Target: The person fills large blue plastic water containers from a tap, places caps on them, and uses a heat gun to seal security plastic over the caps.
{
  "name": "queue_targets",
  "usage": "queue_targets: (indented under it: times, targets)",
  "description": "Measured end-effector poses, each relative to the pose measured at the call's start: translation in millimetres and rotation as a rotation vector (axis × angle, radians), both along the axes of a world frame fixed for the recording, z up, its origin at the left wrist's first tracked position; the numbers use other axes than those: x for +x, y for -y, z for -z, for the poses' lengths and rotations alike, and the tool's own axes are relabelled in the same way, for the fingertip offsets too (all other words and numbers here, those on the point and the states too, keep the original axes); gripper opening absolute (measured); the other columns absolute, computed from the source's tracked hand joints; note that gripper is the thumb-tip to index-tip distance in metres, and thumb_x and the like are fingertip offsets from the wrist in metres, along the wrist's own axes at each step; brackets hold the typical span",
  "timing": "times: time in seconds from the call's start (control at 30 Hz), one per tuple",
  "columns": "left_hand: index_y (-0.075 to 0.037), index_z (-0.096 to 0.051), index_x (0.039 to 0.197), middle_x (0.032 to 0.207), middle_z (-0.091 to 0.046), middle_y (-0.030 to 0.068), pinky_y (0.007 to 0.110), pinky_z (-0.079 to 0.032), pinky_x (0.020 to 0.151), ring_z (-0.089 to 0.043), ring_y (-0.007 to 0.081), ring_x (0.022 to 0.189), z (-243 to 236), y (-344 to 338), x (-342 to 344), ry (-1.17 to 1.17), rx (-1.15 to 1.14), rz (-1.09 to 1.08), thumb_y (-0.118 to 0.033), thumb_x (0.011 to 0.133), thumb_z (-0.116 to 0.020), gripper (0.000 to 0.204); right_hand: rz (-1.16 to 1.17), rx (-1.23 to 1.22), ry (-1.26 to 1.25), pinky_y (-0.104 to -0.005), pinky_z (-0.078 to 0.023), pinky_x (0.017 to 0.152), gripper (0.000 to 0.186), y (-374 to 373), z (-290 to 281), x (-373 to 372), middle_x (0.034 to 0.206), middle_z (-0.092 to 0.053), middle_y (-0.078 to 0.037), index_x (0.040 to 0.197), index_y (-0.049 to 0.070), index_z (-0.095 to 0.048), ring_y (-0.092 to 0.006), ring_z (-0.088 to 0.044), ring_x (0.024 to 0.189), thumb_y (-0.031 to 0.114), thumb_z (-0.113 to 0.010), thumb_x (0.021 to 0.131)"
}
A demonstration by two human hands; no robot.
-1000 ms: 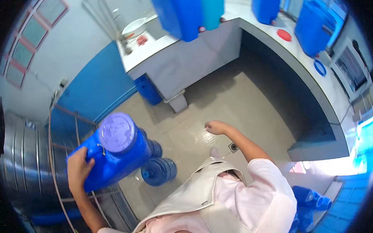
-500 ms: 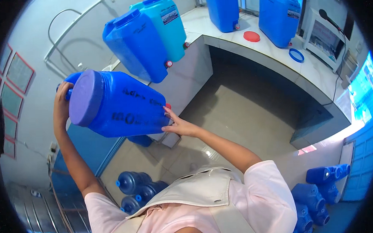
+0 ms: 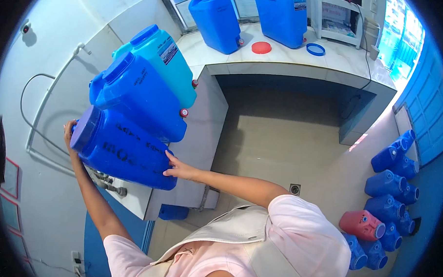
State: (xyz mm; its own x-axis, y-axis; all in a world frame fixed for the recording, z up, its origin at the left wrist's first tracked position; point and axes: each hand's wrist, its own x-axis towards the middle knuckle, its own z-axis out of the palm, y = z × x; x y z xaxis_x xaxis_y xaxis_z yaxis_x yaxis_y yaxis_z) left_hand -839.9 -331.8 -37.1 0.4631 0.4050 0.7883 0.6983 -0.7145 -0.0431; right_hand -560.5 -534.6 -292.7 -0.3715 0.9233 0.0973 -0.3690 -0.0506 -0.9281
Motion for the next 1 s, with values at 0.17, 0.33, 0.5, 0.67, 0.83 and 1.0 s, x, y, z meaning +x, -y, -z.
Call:
queue_targets:
  times: [0.17,0.33,0.5,0.67,0.83,1.0]
  targets:
    - [-0.005,-0.055,0.098,0.087,-0.058,0.0037,0.049,-0.015,0.105,-0.056,0.0198,0.088,1,-52,-15,0.005,0.014,0.061,-0.014,0.083,-0.047,0.019,0.042,0.001,0.072,-0.0339,-0.031,0.099,0.089,-36,5,-15,0.138,-0.027,-0.02,0.142,0.014,0.008,-0.0219,-0.039,0.12,0.022,-0.059,0.084]
    - [-0.007,-0.051,0.113,0.117,-0.052,0.0123,0.042,-0.019,0.105,-0.041,0.0291,0.119,3,-50,-23,-0.058,-0.112,-0.046,-0.018,0.083,-0.046,0.032,0.007,-0.004,0.101,-0.0315,-0.035,0.096,0.075,-47,19,-2,0.133,-0.035,-0.016,0.141,0.007,-0.01,-0.0183,-0.041,0.118,0.023,-0.058,0.085]
    - [-0.008,-0.042,0.128,0.132,-0.04,0.0132,0.039,-0.02,0.107,-0.034,0.028,0.125,-9,17,-22,0.199,-0.238,-0.082,-0.011,0.085,-0.043,0.043,-0.007,0.057,0.27,-0.0275,-0.047,0.079,0.037,-68,32,66,0.1,-0.059,-0.007,0.114,-0.002,-0.053,-0.0121,-0.057,0.086,0.023,-0.054,0.087]
    - [0.002,-0.048,0.119,0.123,-0.05,0.0135,0.036,-0.03,0.103,-0.044,0.0224,0.117,-19,117,59,0.574,-0.022,-0.151,0.002,0.082,-0.036,0.039,0.555,0.155,0.473,-0.0233,-0.046,0.06,0.019,-137,47,189,0.071,-0.06,-0.003,0.086,-0.002,-0.062,-0.0088,-0.056,0.064,0.015,-0.055,0.085]
    - [0.005,-0.057,0.098,0.1,-0.061,0.0136,0.031,-0.043,0.083,-0.057,0.0232,0.092,54,146,166,0.515,0.257,-0.049,0.006,0.08,-0.038,0.026,0.509,0.138,0.372,-0.0236,-0.047,0.061,0.019,-183,25,242,0.075,-0.06,-0.005,0.091,-0.004,-0.06,-0.0098,-0.056,0.066,0.012,-0.053,0.084]
    - [0.001,-0.059,0.091,0.09,-0.059,0.0156,0.033,-0.044,0.074,-0.057,0.028,0.084,109,105,336,0.301,-0.156,0.115,0.013,0.068,-0.046,0.029,0.129,0.059,0.385,-0.0232,-0.047,0.065,0.026,-161,32,305,0.083,-0.06,-0.004,0.104,-0.001,-0.056,-0.0091,-0.055,0.072,0.015,-0.055,0.084]
